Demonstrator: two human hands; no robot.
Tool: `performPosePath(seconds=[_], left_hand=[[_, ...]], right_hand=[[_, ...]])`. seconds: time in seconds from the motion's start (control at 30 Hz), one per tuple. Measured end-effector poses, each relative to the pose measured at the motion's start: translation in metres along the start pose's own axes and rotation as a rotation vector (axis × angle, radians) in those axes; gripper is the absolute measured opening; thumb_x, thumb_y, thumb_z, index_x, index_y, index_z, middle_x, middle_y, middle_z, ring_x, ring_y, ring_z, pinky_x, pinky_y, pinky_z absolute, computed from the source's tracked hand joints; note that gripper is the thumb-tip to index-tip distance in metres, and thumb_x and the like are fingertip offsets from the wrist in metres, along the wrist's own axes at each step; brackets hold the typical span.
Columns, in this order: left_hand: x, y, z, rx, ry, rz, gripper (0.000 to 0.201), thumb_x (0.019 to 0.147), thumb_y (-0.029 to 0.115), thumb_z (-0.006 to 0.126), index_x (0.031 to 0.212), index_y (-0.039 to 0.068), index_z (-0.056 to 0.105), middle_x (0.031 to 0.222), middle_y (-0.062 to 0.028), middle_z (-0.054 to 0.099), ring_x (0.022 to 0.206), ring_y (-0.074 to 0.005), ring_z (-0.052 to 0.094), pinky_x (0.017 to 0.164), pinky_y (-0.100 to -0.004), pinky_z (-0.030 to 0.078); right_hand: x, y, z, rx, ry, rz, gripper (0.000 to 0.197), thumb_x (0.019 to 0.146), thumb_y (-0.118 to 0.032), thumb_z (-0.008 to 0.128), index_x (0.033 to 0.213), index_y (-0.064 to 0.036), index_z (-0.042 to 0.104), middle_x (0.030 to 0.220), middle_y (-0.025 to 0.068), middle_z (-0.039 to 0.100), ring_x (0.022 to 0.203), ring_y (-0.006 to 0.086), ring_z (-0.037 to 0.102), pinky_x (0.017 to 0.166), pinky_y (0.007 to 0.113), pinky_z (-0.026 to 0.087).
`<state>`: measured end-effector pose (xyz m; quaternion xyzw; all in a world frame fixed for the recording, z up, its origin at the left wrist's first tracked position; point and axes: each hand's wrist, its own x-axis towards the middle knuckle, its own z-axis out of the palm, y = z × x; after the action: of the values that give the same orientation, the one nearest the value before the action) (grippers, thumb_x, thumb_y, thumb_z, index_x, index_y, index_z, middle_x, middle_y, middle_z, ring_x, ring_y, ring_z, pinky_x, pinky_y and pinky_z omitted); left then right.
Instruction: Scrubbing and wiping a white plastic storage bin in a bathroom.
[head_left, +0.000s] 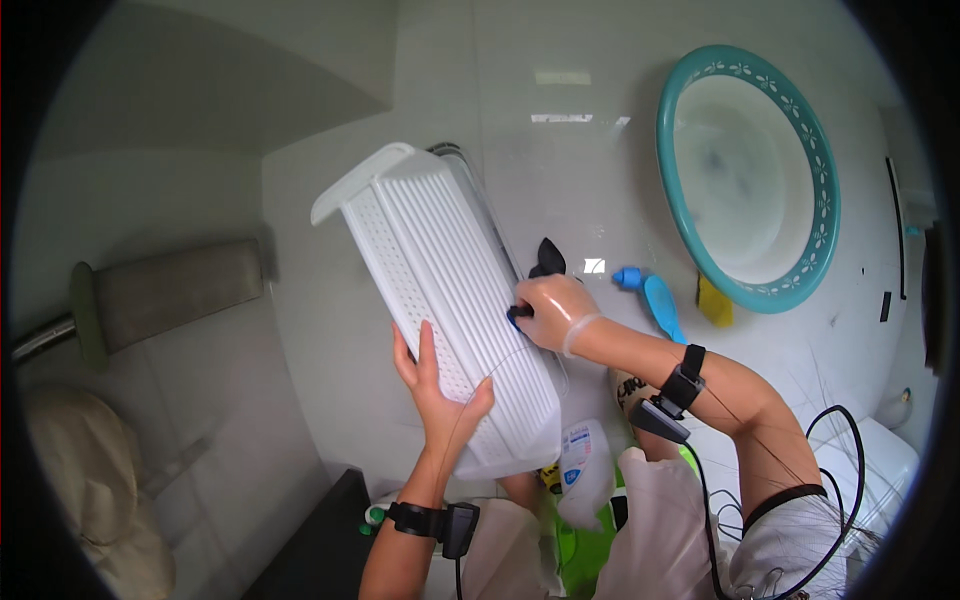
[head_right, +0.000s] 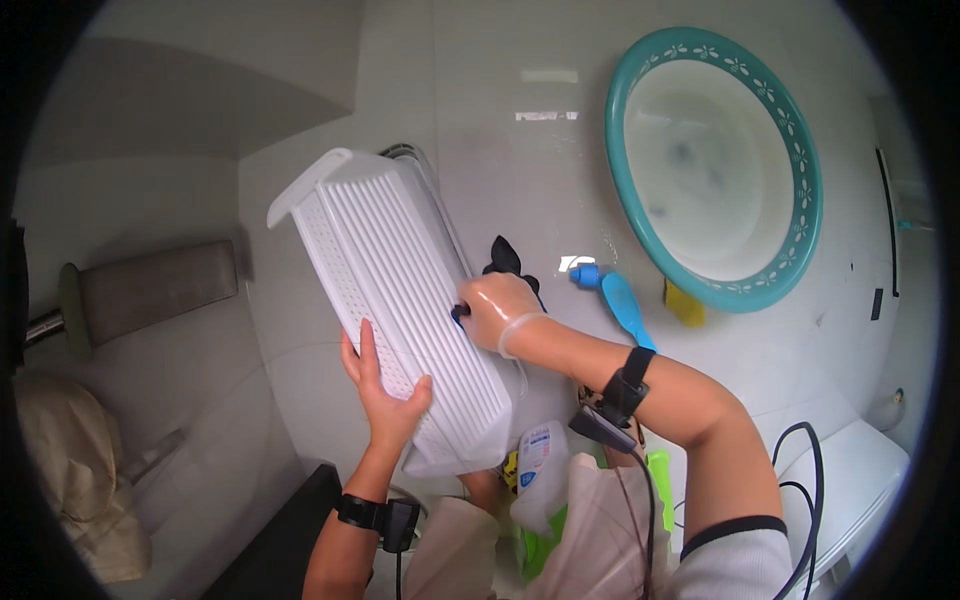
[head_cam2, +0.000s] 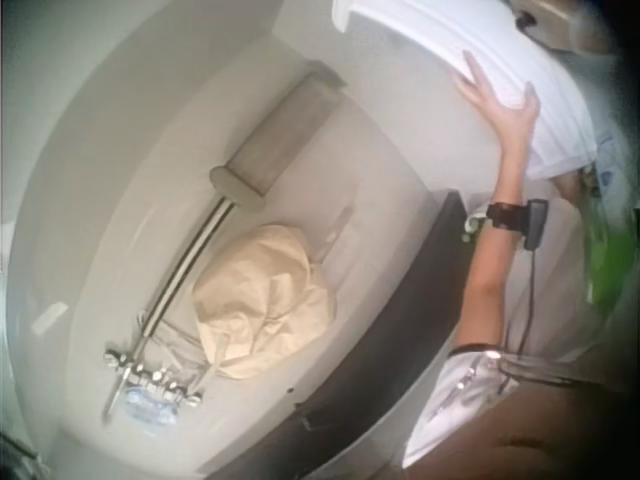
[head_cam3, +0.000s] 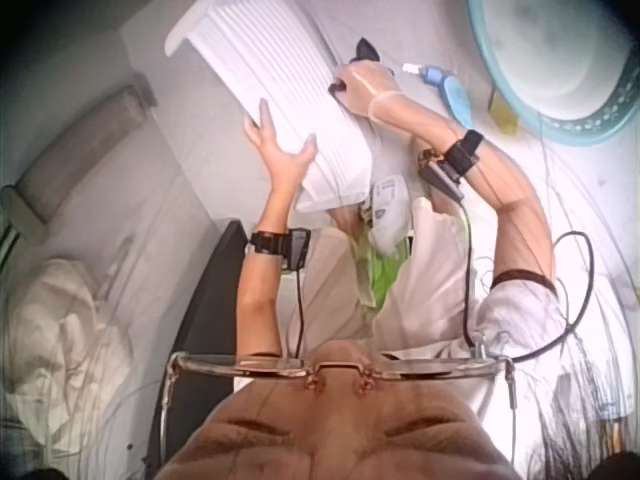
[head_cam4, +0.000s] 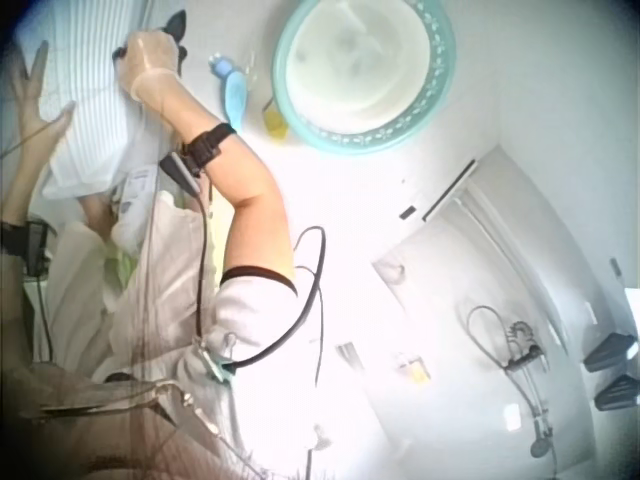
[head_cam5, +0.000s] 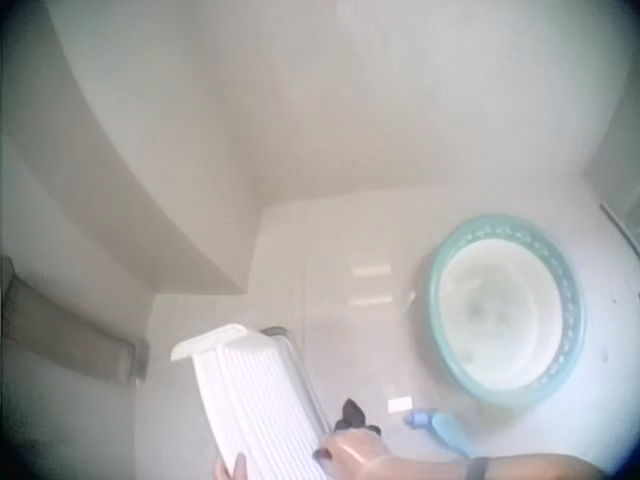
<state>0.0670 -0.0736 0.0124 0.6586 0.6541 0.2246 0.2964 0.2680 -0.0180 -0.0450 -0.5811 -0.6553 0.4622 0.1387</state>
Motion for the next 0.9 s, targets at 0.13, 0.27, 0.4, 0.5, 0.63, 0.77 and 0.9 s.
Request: performPosePath(seconds=[0.13, 0.27, 0.4, 0.5, 0.63, 0.77, 0.9], left_hand=[[0.0, -0.001, -0.001, -0.004, -0.011, -0.004, 0.097, 0.059, 0.011, 0.07, 0.148, 0.004, 0.031, 0.149, -0.0246, 0.017, 0.137, -0.0395, 0.026, 0.111, -0.0465, 0.026], [0.001, 0.0, -0.002, -0.019, -0.026, -0.018, 0.098, 0.059, 0.012, 0.071, 0.148, 0.004, 0.031, 0.149, -0.0249, 0.017, 0.138, -0.0396, 0.025, 0.111, -0.0465, 0.026], [0.001, -0.003, -0.001, 0.024, -0.022, 0.016, 0.099, 0.058, 0.012, 0.072, 0.148, 0.004, 0.031, 0.149, -0.0255, 0.017, 0.138, -0.0396, 0.025, 0.111, -0.0464, 0.026], [0.001, -0.006, 0.0, 0.013, -0.001, 0.026, 0.099, 0.058, 0.011, 0.071, 0.148, 0.004, 0.031, 0.149, -0.0259, 0.016, 0.138, -0.0393, 0.024, 0.111, -0.0463, 0.027], [0.002, 0.001, -0.002, 0.008, -0.017, 0.021, 0.097, 0.058, 0.01, 0.071, 0.147, 0.003, 0.033, 0.15, -0.0255, 0.016, 0.139, -0.0392, 0.024, 0.111, -0.0462, 0.026], [0.002, -0.003, -0.002, -0.002, -0.006, 0.03, 0.097, 0.057, 0.01, 0.071, 0.146, 0.002, 0.033, 0.15, -0.025, 0.016, 0.139, -0.0393, 0.024, 0.112, -0.0457, 0.026], [0.002, -0.001, -0.003, -0.011, -0.018, 0.007, 0.097, 0.057, 0.01, 0.071, 0.146, 0.002, 0.033, 0.149, -0.0249, 0.017, 0.139, -0.0393, 0.024, 0.112, -0.0457, 0.026]], right_hand=[[0.051, -0.011, -0.012, -0.087, 0.138, 0.045, 0.017, 0.077, -0.022, 0.07, 0.083, -0.0059, 0.068, 0.082, 0.0162, 0.069, 0.08, 0.0374, 0.065, 0.074, 0.044, 0.052], [0.105, -0.025, -0.029, -0.03, 0.3, 0.091, 0.019, 0.081, -0.022, 0.069, 0.089, -0.0046, 0.068, 0.087, 0.017, 0.069, 0.084, 0.0378, 0.065, 0.077, 0.044, 0.052], [0.141, -0.038, -0.04, -0.013, 0.429, 0.046, 0.019, 0.084, -0.022, 0.067, 0.091, -0.0043, 0.066, 0.09, 0.0171, 0.069, 0.086, 0.0351, 0.067, 0.076, 0.043, 0.053], [0.15, -0.042, -0.034, -0.129, 0.472, -0.049, 0.019, 0.082, -0.021, 0.069, 0.089, -0.0041, 0.064, 0.086, 0.0153, 0.069, 0.083, 0.0338, 0.067, 0.073, 0.042, 0.053], [0.148, -0.057, -0.028, -0.098, 0.583, -0.244, 0.016, 0.078, -0.019, 0.07, 0.084, -0.0056, 0.065, 0.082, 0.0127, 0.067, 0.079, 0.0317, 0.067, 0.068, 0.042, 0.053], [0.149, -0.062, -0.025, -0.106, 0.637, -0.294, 0.011, 0.073, -0.013, 0.07, 0.082, -0.0072, 0.067, 0.082, 0.0107, 0.066, 0.076, 0.03, 0.065, 0.065, 0.042, 0.053], [0.146, -0.065, -0.021, -0.097, 0.696, -0.439, 0.011, 0.072, -0.009, 0.068, 0.082, -0.0072, 0.067, 0.082, 0.0096, 0.065, 0.074, 0.0292, 0.065, 0.063, 0.04, 0.053]])
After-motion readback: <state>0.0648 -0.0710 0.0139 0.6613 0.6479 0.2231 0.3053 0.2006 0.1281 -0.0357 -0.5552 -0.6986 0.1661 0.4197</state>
